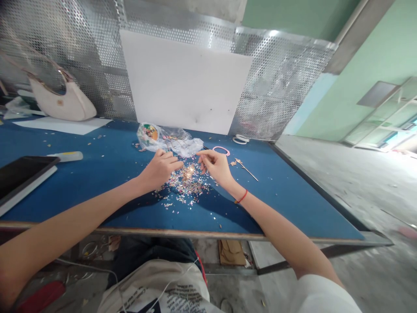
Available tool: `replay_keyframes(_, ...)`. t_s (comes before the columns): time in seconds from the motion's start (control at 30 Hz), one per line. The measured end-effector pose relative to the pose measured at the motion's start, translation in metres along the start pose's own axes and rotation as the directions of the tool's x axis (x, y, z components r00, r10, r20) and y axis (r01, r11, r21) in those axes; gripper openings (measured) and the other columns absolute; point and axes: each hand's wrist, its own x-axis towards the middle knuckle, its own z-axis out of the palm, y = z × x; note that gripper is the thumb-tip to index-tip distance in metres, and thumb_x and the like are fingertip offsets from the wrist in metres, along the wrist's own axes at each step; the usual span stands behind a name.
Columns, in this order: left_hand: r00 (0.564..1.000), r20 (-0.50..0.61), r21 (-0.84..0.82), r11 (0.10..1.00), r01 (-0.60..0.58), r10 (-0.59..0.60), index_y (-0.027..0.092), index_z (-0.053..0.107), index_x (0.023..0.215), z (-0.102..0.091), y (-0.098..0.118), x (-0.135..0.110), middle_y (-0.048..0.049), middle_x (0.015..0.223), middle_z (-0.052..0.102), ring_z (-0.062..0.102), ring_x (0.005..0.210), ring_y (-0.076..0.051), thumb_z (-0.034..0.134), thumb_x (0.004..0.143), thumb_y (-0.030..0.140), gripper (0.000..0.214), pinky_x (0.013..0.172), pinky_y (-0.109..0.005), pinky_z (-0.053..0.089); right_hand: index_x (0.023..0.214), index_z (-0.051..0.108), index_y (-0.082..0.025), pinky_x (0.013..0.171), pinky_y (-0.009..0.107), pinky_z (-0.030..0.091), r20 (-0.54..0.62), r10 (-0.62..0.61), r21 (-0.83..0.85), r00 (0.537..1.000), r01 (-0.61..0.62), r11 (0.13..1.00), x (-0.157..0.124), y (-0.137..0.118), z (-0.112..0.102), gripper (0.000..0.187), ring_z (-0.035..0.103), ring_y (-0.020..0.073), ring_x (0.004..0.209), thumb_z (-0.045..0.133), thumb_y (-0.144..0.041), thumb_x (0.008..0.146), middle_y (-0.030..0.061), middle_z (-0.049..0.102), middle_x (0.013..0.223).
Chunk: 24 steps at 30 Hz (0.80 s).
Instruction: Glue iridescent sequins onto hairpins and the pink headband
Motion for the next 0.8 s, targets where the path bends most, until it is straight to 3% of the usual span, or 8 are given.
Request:
replay_keyframes(0.23, 1.0, 0.02, -0.018, 1.0, 0.006, -0.005, 0.017, 0.06, 0.084, -0.001, -0.001, 0.001, -0.0023, 0.073, 0.061, 0.049, 0.076, -0.019, 0.044, 0.085, -0.002, 0.025, 0.073, -0.034, 0.028, 0.081, 0.055, -0.019, 0.031, 0.02, 0.039, -0.056, -0.048, 0.059, 0.997, 0.052, 0.997, -0.003, -0.008, -0.004, 0.036, 0.049, 0.0066, 0.034, 0.05, -0.053, 0.09, -0.0052, 0.052, 0.05)
replay_keyframes(0.37, 0.999, 0.036, -0.027, 1.0, 0.014, -0.013, 0.017, 0.061, 0.084, -0.003, 0.0, 0.001, -0.0027, 0.073, 0.061, 0.05, 0.076, -0.019, 0.044, 0.086, -0.002, 0.026, 0.073, -0.034, 0.029, 0.064, 0.047, -0.02, 0.03, 0.019, 0.032, -0.012, -0.07, 0.058, 0.997, 0.071, 0.996, -0.002, -0.007, -0.005, 0.042, 0.042, 0.0043, 0.032, 0.049, -0.051, 0.092, -0.0054, 0.048, 0.044)
replay_keyframes(0.43, 0.999, 0.037, -0.026, 1.0, 0.015, -0.014, 0.017, 0.061, 0.085, -0.003, 0.0, 0.0, -0.0029, 0.074, 0.062, 0.05, 0.077, -0.019, 0.045, 0.086, -0.001, 0.024, 0.073, -0.035, 0.028, 0.058, 0.046, -0.02, 0.033, 0.019, 0.034, 0.021, -0.059, 0.068, 0.998, 0.057, 0.996, -0.001, -0.005, -0.005, 0.046, 0.044, 0.0047, 0.034, 0.049, -0.05, 0.093, -0.0044, 0.047, 0.044)
replay_keyframes(0.63, 1.0, 0.003, -0.012, 1.0, 0.007, -0.007, 0.017, 0.061, 0.086, 0.0, -0.001, 0.0, -0.0026, 0.074, 0.063, 0.05, 0.077, -0.019, 0.046, 0.089, 0.003, 0.021, 0.074, -0.035, 0.028, 0.09, 0.061, -0.018, 0.044, 0.024, 0.051, 0.078, -0.004, 0.15, 0.997, -0.008, 0.989, 0.004, 0.005, 0.0, 0.024, 0.064, 0.0138, 0.062, 0.064, -0.04, 0.082, 0.002, 0.064, 0.07)
replay_keyframes(0.8, 1.0, -0.013, -0.017, 1.0, 0.006, -0.006, 0.018, 0.062, 0.085, 0.0, 0.0, 0.0, -0.0024, 0.073, 0.063, 0.05, 0.077, -0.019, 0.045, 0.089, 0.004, 0.021, 0.073, -0.035, 0.028, 0.095, 0.063, -0.02, 0.051, 0.024, 0.053, 0.064, 0.006, 0.178, 0.998, -0.017, 0.984, 0.004, 0.008, -0.003, 0.023, 0.067, 0.0155, 0.076, 0.067, -0.021, 0.072, 0.0044, 0.068, 0.095)
